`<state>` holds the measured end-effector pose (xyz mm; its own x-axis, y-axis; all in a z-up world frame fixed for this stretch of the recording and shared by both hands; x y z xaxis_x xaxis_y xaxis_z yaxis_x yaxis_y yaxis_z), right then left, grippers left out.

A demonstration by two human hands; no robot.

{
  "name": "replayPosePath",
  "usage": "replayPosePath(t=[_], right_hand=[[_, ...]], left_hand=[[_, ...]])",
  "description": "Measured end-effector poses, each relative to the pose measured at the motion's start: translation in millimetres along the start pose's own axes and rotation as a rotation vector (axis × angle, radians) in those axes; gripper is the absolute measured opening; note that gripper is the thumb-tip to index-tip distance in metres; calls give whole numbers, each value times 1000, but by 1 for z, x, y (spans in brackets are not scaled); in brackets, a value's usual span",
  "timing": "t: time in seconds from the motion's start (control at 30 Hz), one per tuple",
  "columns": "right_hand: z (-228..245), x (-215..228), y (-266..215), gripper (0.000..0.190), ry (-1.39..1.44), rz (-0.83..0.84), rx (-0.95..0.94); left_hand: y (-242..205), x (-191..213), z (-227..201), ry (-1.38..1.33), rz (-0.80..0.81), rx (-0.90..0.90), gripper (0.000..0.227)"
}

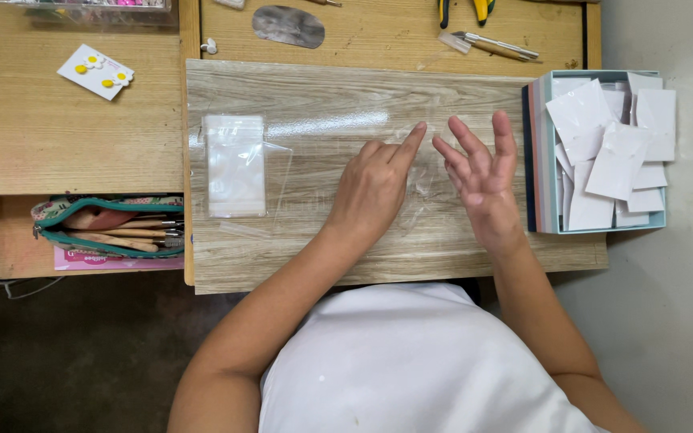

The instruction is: The person inserts a white card into a clear plastic sleeve by hand and then places the packaged card into a blue box with other items.

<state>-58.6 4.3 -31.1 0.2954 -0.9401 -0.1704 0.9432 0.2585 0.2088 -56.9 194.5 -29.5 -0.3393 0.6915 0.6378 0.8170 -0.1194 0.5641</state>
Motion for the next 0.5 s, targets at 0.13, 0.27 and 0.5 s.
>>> replayPosePath(t=[0.13, 0.27, 0.5], right_hand=[[8, -5, 3, 87, 31, 16, 25], [11, -3, 3, 85, 2, 32, 22], [1, -2, 1, 86, 90, 23, -39]], left_hand=[[6, 15, -4, 3, 65, 37, 43], [4, 9, 6, 113, 4, 16, 15], [3, 7, -2, -113, 50, 14, 40]])
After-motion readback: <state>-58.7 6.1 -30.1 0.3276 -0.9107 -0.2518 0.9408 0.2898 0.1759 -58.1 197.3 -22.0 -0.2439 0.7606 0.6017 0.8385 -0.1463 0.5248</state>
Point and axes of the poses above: each hand's wrist, its own y-axis towards the middle knuckle, its own x-axis out of the back of the hand, z = x × y, the point moved 2 cm from there along y, towards the middle knuckle, and after that the axes turned 7 degrees about -z, right-handed, at the moved point
